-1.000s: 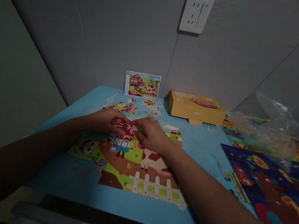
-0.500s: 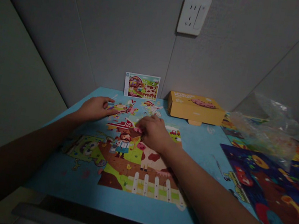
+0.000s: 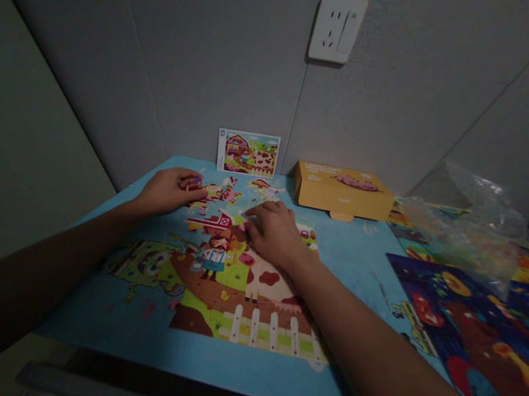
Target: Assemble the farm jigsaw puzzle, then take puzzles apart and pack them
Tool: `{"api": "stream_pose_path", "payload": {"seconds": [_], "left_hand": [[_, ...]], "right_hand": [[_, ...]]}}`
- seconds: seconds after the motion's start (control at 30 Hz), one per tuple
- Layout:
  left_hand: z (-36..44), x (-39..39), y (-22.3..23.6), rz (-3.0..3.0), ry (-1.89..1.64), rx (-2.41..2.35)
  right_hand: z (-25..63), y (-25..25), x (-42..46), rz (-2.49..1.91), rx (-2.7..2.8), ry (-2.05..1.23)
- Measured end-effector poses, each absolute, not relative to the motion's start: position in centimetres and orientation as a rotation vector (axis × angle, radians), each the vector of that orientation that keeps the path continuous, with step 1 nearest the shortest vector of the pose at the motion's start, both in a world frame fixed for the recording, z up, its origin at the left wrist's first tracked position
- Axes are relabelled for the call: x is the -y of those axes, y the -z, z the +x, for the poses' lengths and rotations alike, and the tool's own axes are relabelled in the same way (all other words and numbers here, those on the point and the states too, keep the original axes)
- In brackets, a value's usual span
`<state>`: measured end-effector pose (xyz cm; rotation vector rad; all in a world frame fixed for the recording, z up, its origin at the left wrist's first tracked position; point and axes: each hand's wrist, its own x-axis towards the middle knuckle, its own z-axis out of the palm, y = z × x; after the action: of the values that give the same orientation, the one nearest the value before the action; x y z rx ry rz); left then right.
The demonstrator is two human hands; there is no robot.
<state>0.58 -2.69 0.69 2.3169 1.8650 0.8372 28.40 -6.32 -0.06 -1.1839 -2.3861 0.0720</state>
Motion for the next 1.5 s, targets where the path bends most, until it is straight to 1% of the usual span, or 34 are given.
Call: {"api": "stream_pose_path", "payload": {"seconds": [0.07, 0.13, 0.27, 0.33, 0.53, 0.9, 1.0, 1.1, 1.2, 1.3, 1.5], "left_hand": [[1.2, 3.2, -1.1, 2.388, -1.046, -1.707], [2.4, 4.1, -1.4, 2.49, -1.146, -1.502], [5.3, 6.1, -1.3, 2.774, -1.013, -1.027], [6.3, 6.7, -1.0, 2.839, -0.902, -0.925], [5.7, 6.2, -0.9, 2.88, -0.922, -0.95], [4.8, 5.9, -1.7, 2.755, -0.951, -1.033], [4.7, 5.9, -1.8, 2.631, -0.946, -1.088], [4.9, 6.1, -2.2, 2.346, -0.932, -1.216], [4.5, 6.0, -3.0, 2.135, -0.837, -1.278], [2.8, 5.4, -3.9, 2.088, -0.702, -1.285], [-1.0, 4.0, -4.1, 2.11, -0.213, -1.399]], "right_hand": [[28.2, 0.0, 6.5, -1.155, 2.35, -0.109], [28.0, -0.1, 6.7, -1.112, 2.282, -0.192], [27.3, -0.4, 7.4, -0.937, 2.227, -0.452], [27.0, -0.5, 7.7, -0.897, 2.234, -0.509], [26.8, -0.5, 7.7, -1.02, 2.104, -0.525], [27.2, -0.4, 7.5, -1.049, 2.033, -0.588], [27.3, -0.4, 7.5, -1.044, 2.041, -0.587], [27.3, -0.5, 7.7, -1.025, 2.106, -0.539], [27.2, -0.6, 7.8, -1.028, 2.152, -0.509], [27.2, -0.6, 7.7, -1.072, 2.131, -0.52], [27.6, -0.3, 7.4, -1.123, 2.104, -0.518]]}}
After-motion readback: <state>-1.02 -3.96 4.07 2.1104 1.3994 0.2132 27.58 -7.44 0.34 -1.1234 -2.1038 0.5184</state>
